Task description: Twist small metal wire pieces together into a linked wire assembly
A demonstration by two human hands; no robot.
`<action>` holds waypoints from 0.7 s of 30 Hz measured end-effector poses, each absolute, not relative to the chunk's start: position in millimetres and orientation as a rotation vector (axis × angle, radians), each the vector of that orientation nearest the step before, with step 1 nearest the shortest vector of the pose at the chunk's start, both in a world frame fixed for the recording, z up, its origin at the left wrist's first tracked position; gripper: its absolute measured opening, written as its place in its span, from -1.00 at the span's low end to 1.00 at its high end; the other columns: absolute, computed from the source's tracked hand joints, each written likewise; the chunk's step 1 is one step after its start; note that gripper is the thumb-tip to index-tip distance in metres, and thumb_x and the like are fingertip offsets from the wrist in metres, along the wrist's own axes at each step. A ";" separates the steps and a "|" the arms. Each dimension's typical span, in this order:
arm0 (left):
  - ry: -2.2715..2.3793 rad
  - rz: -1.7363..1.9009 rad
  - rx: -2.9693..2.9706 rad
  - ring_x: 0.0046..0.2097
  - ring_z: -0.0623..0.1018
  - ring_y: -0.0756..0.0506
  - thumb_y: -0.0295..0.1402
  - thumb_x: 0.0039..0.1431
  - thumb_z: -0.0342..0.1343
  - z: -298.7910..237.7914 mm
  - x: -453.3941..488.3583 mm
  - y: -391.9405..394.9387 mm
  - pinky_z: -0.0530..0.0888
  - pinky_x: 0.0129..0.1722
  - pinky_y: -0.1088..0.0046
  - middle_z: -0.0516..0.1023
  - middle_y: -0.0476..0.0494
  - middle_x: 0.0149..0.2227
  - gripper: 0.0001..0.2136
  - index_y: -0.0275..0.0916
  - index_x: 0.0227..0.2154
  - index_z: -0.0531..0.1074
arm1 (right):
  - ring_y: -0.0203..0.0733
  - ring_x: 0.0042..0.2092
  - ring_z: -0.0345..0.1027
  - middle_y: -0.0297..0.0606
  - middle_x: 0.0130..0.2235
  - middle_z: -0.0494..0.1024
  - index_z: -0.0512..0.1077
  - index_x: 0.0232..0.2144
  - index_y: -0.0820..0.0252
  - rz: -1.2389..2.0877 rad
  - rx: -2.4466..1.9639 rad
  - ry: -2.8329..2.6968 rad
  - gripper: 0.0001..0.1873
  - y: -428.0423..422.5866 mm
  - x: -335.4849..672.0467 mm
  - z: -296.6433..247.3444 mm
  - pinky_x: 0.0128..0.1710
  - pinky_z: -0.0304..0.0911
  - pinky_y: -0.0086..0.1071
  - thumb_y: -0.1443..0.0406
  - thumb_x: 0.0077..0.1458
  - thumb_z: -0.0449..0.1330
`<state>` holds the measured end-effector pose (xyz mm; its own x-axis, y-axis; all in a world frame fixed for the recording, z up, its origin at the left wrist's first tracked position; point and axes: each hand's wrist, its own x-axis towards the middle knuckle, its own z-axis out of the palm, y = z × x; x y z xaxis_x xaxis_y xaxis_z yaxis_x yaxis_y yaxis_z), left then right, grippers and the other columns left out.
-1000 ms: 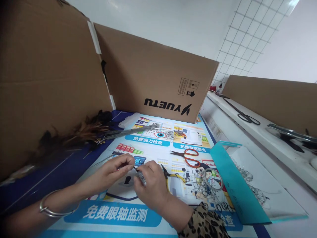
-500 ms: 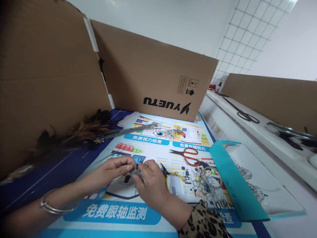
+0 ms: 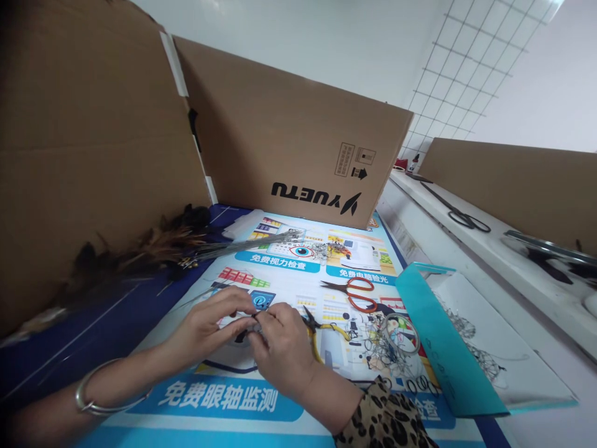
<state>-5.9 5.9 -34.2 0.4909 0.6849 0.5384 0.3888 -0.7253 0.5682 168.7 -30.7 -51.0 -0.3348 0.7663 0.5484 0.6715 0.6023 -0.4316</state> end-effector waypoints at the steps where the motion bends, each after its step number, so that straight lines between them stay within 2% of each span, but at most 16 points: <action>1: 0.854 1.122 2.405 -0.23 0.40 -0.06 -0.44 0.17 -0.01 -34.7 -5.9 5.4 0.37 -0.24 0.43 0.43 -0.11 -0.32 -0.91 -0.22 -0.33 0.38 | -0.12 -0.21 0.23 -0.14 -0.28 0.36 0.38 -0.20 0.22 0.169 -1.132 -2.094 -0.79 -30.6 168.6 -50.8 -0.22 0.26 -0.21 0.35 0.07 0.06; 4: 0.825 1.137 2.414 -0.27 0.39 -0.05 -0.48 0.19 -0.05 -32.5 -6.3 4.1 0.36 -0.26 0.43 0.41 -0.10 -0.38 -0.89 -0.24 -0.38 0.36 | -0.12 -0.21 0.23 -0.14 -0.27 0.36 0.38 -0.21 0.22 0.193 -1.128 -2.086 -0.79 -30.2 169.2 -50.1 -0.21 0.25 -0.23 0.35 0.07 0.07; 8: 1.032 1.251 2.288 -0.27 0.37 -0.07 -0.42 0.19 -0.07 -22.3 -12.7 5.8 0.35 -0.25 0.40 0.37 -0.08 -0.39 -0.88 -0.25 -0.45 0.31 | -0.13 -0.18 0.24 -0.13 -0.23 0.35 0.35 -0.15 0.22 0.258 -1.116 -2.068 -0.74 -29.5 169.0 -46.2 -0.20 0.26 -0.25 0.35 0.06 0.06; 15: 1.296 1.432 2.032 -0.31 0.36 -0.05 -0.35 0.16 -0.06 -4.0 -25.6 10.6 0.32 -0.30 0.44 0.33 -0.04 -0.38 -0.89 -0.24 -0.43 0.29 | -0.14 -0.16 0.24 -0.11 -0.21 0.33 0.35 -0.15 0.24 0.347 -1.054 -2.048 -0.71 -29.8 162.7 -37.6 -0.17 0.25 -0.27 0.39 0.02 0.08; 17: 1.257 1.377 1.994 -0.31 0.36 -0.04 -0.35 0.17 -0.06 -3.7 -22.7 8.8 0.31 -0.29 0.45 0.33 -0.03 -0.37 -0.89 -0.23 -0.43 0.28 | -0.14 -0.15 0.24 -0.11 -0.20 0.33 0.35 -0.14 0.25 0.374 -1.046 -2.024 -0.70 -30.0 162.2 -38.5 -0.16 0.25 -0.28 0.40 0.01 0.09; 21: 0.988 1.013 2.062 -0.33 0.37 -0.02 -0.37 0.17 -0.05 -9.9 -10.8 3.0 0.32 -0.30 0.49 0.35 0.01 -0.41 -0.87 -0.23 -0.47 0.30 | -0.19 -0.20 0.25 -0.18 -0.25 0.32 0.36 -0.19 0.21 0.495 -1.076 -1.934 -0.72 -29.4 163.5 -42.7 -0.21 0.26 -0.32 0.43 -0.01 0.11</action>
<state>-10.8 3.0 -9.9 0.4232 0.8289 0.3658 0.3444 -0.5206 0.7813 163.5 -29.4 -42.7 -0.2721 0.8319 0.4837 0.4970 0.5519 -0.6696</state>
